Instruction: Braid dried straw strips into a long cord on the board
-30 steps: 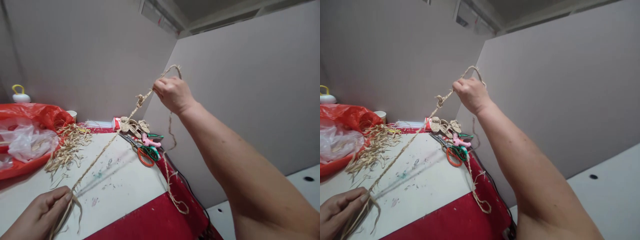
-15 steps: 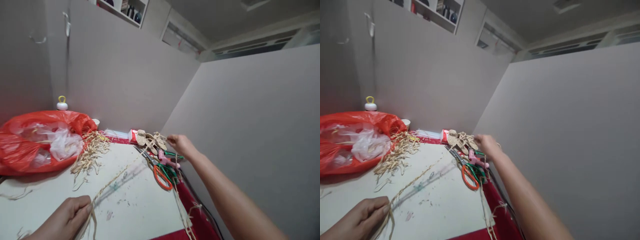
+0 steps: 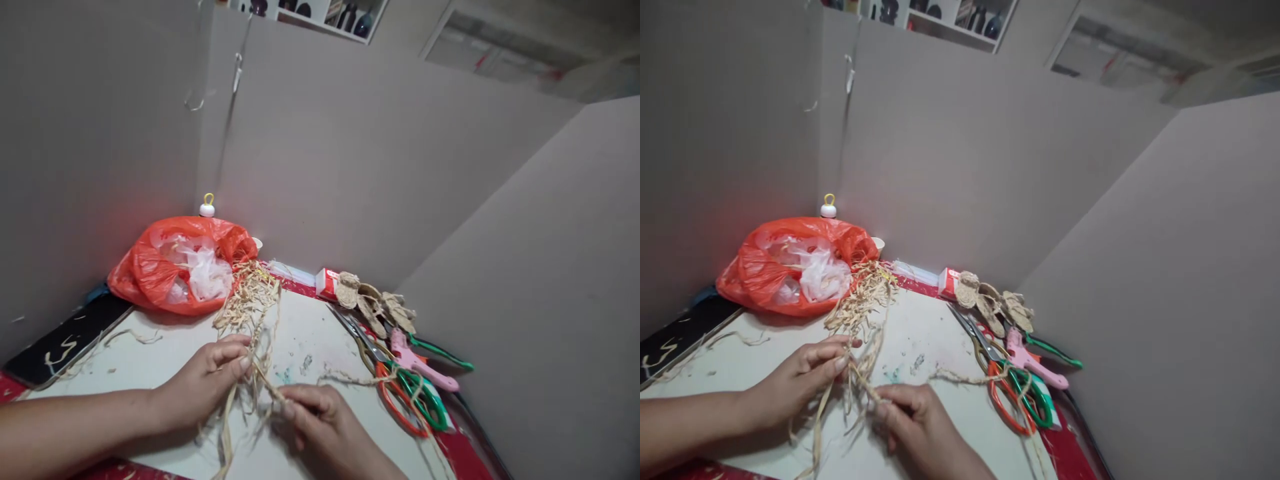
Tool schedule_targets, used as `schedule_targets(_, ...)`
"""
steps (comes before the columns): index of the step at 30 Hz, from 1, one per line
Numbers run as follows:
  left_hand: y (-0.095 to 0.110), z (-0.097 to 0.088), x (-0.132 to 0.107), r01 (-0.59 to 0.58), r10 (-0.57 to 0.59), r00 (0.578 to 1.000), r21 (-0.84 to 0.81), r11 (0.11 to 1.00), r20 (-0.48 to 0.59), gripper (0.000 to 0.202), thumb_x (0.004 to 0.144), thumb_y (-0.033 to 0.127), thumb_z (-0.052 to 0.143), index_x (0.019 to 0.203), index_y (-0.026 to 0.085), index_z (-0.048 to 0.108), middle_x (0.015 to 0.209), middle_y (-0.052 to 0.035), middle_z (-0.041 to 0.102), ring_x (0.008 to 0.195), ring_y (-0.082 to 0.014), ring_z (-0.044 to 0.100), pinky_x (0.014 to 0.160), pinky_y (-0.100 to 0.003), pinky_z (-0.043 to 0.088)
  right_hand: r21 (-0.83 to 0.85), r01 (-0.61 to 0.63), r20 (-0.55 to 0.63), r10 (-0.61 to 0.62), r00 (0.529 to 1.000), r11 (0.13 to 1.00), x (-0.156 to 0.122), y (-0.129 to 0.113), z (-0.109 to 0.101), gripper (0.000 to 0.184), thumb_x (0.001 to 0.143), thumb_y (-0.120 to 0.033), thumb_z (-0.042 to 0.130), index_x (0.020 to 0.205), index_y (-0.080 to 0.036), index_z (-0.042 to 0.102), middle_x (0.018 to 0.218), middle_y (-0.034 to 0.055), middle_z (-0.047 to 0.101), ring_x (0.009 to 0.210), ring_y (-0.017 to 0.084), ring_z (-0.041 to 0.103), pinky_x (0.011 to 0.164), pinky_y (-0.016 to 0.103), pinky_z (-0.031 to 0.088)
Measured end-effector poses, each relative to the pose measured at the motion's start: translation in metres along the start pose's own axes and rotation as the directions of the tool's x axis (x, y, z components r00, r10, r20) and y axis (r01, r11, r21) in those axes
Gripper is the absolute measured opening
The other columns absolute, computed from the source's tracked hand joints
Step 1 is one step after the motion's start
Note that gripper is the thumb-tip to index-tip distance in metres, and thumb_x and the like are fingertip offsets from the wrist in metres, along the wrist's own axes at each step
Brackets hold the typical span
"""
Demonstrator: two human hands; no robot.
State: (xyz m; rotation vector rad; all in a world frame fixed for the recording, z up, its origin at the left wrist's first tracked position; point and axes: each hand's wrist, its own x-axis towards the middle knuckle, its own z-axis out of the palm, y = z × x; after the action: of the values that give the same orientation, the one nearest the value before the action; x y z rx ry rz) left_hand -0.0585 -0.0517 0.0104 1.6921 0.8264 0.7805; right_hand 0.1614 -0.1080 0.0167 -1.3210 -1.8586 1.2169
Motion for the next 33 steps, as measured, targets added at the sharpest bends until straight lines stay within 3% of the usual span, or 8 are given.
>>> schedule_targets(6,-0.016,0.001,0.008,0.173,-0.131,0.977,-0.258,0.951,0.17,0.036,0.083,0.049,0.052,0.075,0.014,0.058,0.07,0.0006,0.054,0.066,-0.0107,0.045,0.067,-0.022,0.037,0.072,0.068,0.163,-0.079,0.983,0.995,0.005,0.011,0.008,0.048,0.088,-0.05,0.045,0.068,-0.013,0.069,0.058,0.0008,0.053,0.056,0.011,0.045,0.055,0.021,0.037)
schedule_targets(11,-0.012,0.002,0.008,0.285,-0.181,0.94,-0.377,0.881,0.288,0.036,0.08,0.047,0.058,0.072,0.013,0.059,0.074,-0.0017,0.058,0.066,-0.0101,0.047,0.069,-0.023,0.038,0.008,0.077,0.096,-0.078,0.992,0.997,0.003,0.019,-0.005,0.042,0.091,-0.044,0.044,0.073,-0.014,0.067,0.063,0.0023,0.058,0.06,0.013,0.05,0.06,0.022,0.039)
schedule_targets(15,-0.007,0.0,0.009,0.23,-0.167,0.961,-0.302,0.925,0.222,0.037,0.082,0.047,0.056,0.067,0.013,0.062,0.083,-0.0052,0.061,0.086,-0.0154,0.052,0.079,-0.024,0.039,-0.048,0.074,0.103,-0.069,0.992,0.996,0.003,0.027,-0.005,0.038,0.092,-0.04,0.042,0.075,-0.015,0.064,0.067,0.0023,0.06,0.065,0.014,0.053,0.063,0.022,0.039)
schedule_targets(19,-0.002,-0.003,0.006,0.203,-0.168,0.972,-0.23,0.952,0.164,0.038,0.085,0.047,0.052,0.071,0.013,0.063,0.092,-0.0064,0.061,0.078,-0.0134,0.052,0.074,-0.024,0.041,-0.118,0.042,-0.086,-0.052,0.995,0.992,0.005,0.038,-0.01,0.034,0.093,-0.035,0.04,0.07,-0.017,0.057,0.066,0.001,0.057,0.064,0.014,0.051,0.061,0.023,0.037)
schedule_targets(22,0.0,-0.002,-0.001,0.059,-0.038,0.988,-0.136,0.989,0.15,0.034,0.089,0.04,0.048,0.076,0.014,0.065,0.095,-0.0075,0.06,0.082,-0.0147,0.053,0.077,-0.025,0.043,-0.061,-0.007,-0.193,-0.005,0.981,0.998,0.006,0.038,-0.018,0.033,0.093,-0.034,0.038,0.069,-0.017,0.053,0.066,0.0022,0.057,0.064,0.015,0.052,0.062,0.025,0.038)
schedule_targets(25,0.003,0.0,-0.008,-0.177,0.163,0.968,0.059,0.983,0.189,0.027,0.092,0.029,0.042,0.085,0.016,0.065,0.102,-0.0088,0.061,0.098,-0.0186,0.054,0.088,-0.028,0.042,0.077,-0.008,-0.082,0.014,0.997,0.997,0.003,0.031,-0.017,0.034,0.092,-0.036,0.039,0.066,-0.017,0.051,0.062,0.0022,0.055,0.062,0.014,0.051,0.063,0.025,0.039)
schedule_targets(29,0.014,0.0,-0.009,-0.504,0.386,0.83,0.246,0.828,0.404,0.019,0.087,0.011,0.044,0.098,0.018,0.057,0.109,-0.0095,0.061,0.101,-0.0182,0.055,0.09,-0.029,0.043,0.356,-0.077,0.063,0.059,0.996,0.931,-0.001,0.027,-0.007,0.03,0.088,-0.038,0.044,0.067,-0.016,0.05,0.056,0.0001,0.052,0.049,0.01,0.041,0.05,0.022,0.032)
schedule_targets(33,0.022,0.0,-0.003,-0.679,0.449,0.694,0.305,0.668,0.562,0.012,0.082,0.01,0.048,0.09,0.019,0.05,0.113,-0.0116,0.061,0.089,-0.0186,0.057,0.082,-0.029,0.047,0.628,-0.199,0.16,0.125,0.979,0.753,-0.002,0.031,-0.002,0.024,0.083,-0.038,0.049,0.072,-0.016,0.05,0.052,-0.0019,0.051,0.041,0.007,0.032,0.04,0.019,0.02)
